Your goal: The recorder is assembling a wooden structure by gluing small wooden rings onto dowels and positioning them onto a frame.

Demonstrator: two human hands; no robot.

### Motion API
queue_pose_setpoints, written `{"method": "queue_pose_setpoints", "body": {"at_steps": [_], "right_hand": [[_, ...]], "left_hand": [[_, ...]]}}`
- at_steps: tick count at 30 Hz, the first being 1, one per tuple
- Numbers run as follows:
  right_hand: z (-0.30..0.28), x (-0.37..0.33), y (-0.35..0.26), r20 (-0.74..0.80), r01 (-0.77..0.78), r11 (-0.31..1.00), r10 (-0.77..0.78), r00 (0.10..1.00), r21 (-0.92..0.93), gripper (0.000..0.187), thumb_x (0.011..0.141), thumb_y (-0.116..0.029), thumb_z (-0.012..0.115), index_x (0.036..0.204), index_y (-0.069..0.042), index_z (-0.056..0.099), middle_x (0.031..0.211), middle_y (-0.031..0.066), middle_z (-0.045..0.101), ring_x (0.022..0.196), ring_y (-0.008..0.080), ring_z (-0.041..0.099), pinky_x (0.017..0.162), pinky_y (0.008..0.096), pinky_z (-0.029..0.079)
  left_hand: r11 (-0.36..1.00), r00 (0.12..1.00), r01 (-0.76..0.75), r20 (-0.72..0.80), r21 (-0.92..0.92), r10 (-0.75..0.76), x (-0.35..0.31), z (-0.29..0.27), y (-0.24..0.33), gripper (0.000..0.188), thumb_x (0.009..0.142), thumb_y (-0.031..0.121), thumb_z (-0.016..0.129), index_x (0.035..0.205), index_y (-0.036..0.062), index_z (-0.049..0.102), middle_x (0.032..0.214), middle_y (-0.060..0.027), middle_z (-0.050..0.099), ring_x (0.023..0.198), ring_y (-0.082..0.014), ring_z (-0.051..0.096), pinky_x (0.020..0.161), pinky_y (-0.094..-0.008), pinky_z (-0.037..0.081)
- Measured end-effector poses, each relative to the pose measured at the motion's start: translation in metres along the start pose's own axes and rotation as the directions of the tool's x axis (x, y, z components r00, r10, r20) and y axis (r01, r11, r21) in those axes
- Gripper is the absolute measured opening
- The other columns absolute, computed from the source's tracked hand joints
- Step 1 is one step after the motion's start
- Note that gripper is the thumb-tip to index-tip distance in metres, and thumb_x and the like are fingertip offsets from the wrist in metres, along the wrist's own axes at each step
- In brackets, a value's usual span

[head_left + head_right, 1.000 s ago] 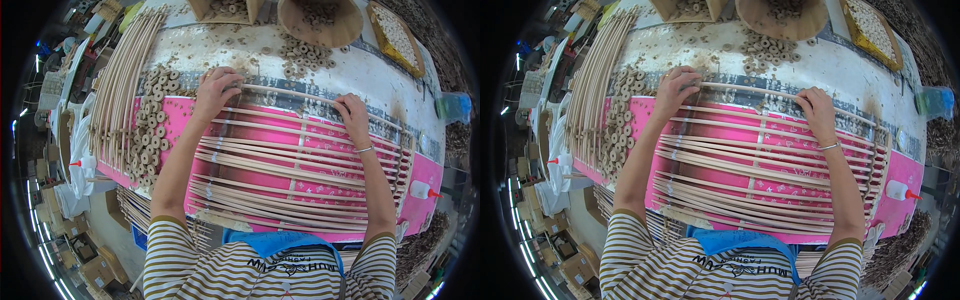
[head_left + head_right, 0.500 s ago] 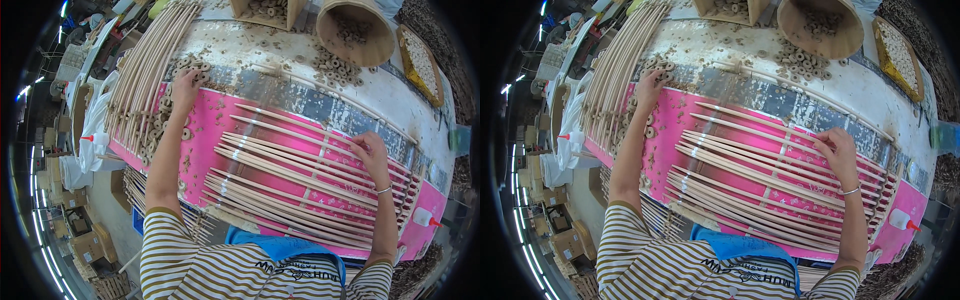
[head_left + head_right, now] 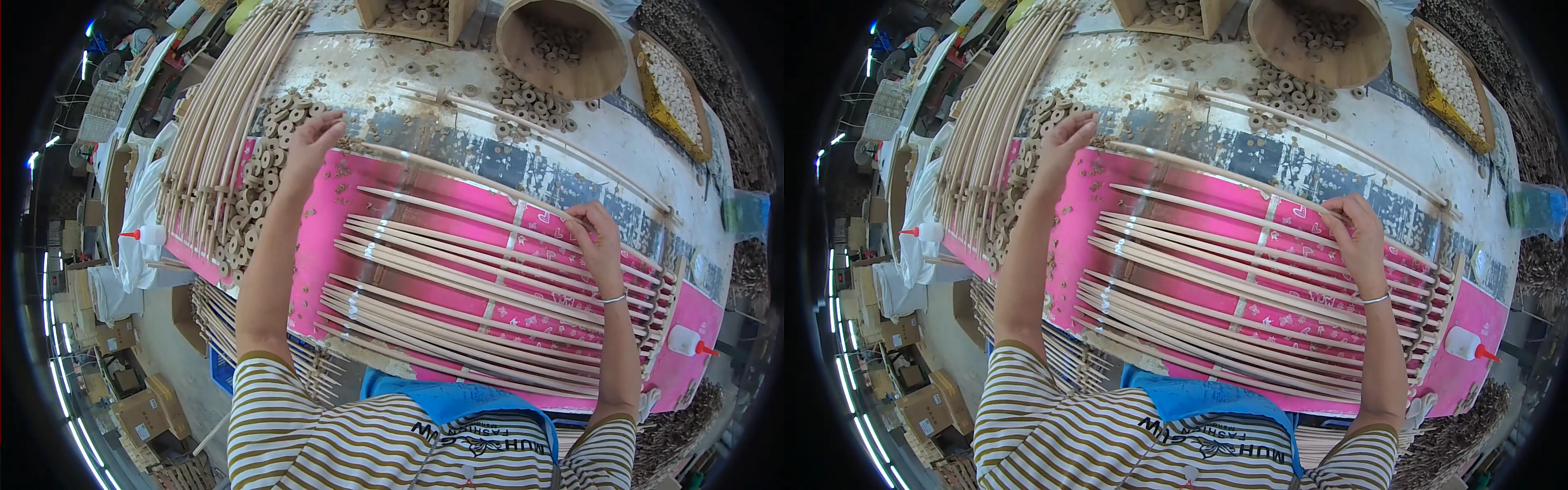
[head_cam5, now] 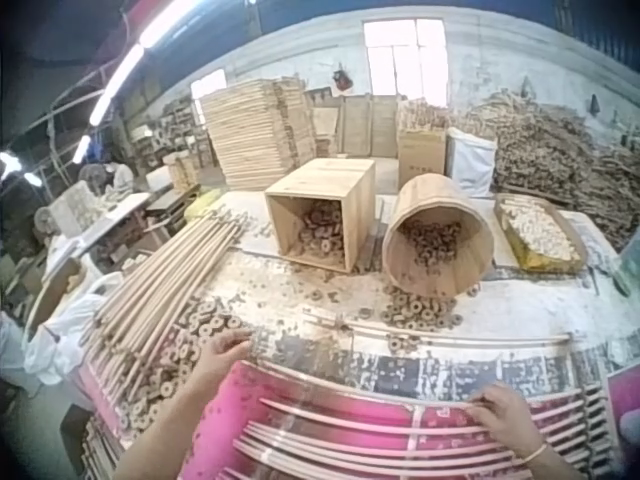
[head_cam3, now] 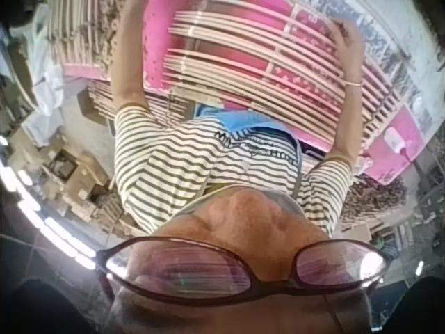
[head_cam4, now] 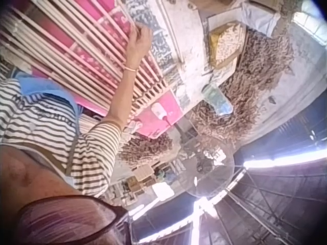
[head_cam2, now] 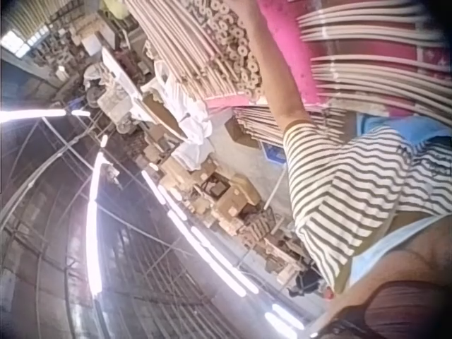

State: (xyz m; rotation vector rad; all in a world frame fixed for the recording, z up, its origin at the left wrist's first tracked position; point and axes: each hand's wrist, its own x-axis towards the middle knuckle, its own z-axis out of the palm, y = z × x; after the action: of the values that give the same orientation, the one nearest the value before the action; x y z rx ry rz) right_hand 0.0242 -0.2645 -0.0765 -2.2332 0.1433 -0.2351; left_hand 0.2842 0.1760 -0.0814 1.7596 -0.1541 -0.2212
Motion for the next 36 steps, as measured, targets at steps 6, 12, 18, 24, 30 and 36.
{"method": "queue_pose_setpoints", "body": {"at_steps": [6,12,18,24,30,36], "right_hand": [[0.0,0.005,-0.001,-0.021,0.003,1.0,-0.004,1.0,-0.014,0.01,0.094,-0.001,0.07,0.103,0.003,0.069,0.092,0.0084,0.06,0.084,0.0178,0.065,0.077,0.029,0.053],[0.004,0.006,0.004,-0.021,0.036,0.999,-0.036,0.999,-0.012,0.01,0.094,0.0,0.07,0.104,0.003,0.069,0.093,0.0087,0.061,0.084,0.0182,0.065,0.077,0.0285,0.053],[0.01,0.01,0.003,-0.053,0.097,0.995,-0.098,0.994,-0.012,0.012,0.093,0.0,0.071,0.104,0.002,0.069,0.095,0.0092,0.062,0.087,0.0202,0.067,0.077,0.0294,0.056],[0.009,0.011,0.006,-0.068,0.128,0.991,-0.131,0.989,-0.05,0.011,0.093,-0.001,0.072,0.103,0.001,0.069,0.096,0.0092,0.062,0.087,0.0215,0.067,0.076,0.0308,0.055],[0.006,0.011,0.009,-0.1,0.201,0.958,-0.225,0.969,-0.203,0.009,0.096,-0.004,0.07,0.103,0.001,0.07,0.091,0.0092,0.061,0.082,0.0215,0.064,0.07,0.0329,0.051],[0.022,0.021,0.009,-0.08,0.133,0.973,-0.15,0.985,-0.186,0.013,0.095,-0.018,0.073,0.104,-0.008,0.072,0.087,0.0091,0.062,0.082,0.027,0.063,0.074,0.0392,0.049]], "left_hand": [[0.928,0.981,0.193,0.097,-0.319,-0.171,-0.024,0.018,0.003,0.032,0.106,0.024,0.067,0.132,0.0048,0.068,0.111,0.0001,0.072,0.1,-0.0088,0.067,0.087,-0.0236,0.052],[0.909,0.963,0.245,0.192,-0.337,-0.189,-0.023,0.021,-0.001,0.037,0.106,0.024,0.068,0.138,0.006,0.065,0.114,-0.0024,0.072,0.102,-0.0121,0.069,0.089,-0.0268,0.055],[0.942,0.976,0.215,0.103,-0.257,-0.194,-0.032,0.05,0.013,0.087,0.097,0.024,0.079,0.165,0.0056,0.027,0.111,-0.0081,0.075,0.097,-0.0146,0.071,0.075,-0.0226,0.053],[0.976,0.991,0.128,0.049,-0.178,-0.121,-0.035,0.066,0.012,0.113,0.092,0.024,0.085,0.169,0.0052,0.005,0.105,-0.0119,0.076,0.088,-0.0143,0.073,0.069,-0.0222,0.051],[0.978,0.996,0.091,0.039,-0.187,-0.085,-0.036,0.083,0.014,0.113,0.09,0.024,0.085,0.17,0.0064,0.008,0.1,-0.0102,0.076,0.083,-0.0142,0.072,0.068,-0.0243,0.051],[0.999,0.998,0.045,0.052,-0.028,-0.044,-0.025,0.062,-0.013,0.098,0.095,0.02,0.081,0.17,0.015,0.018,0.102,-0.0068,0.075,0.086,-0.0129,0.07,0.064,-0.0221,0.05]]}}
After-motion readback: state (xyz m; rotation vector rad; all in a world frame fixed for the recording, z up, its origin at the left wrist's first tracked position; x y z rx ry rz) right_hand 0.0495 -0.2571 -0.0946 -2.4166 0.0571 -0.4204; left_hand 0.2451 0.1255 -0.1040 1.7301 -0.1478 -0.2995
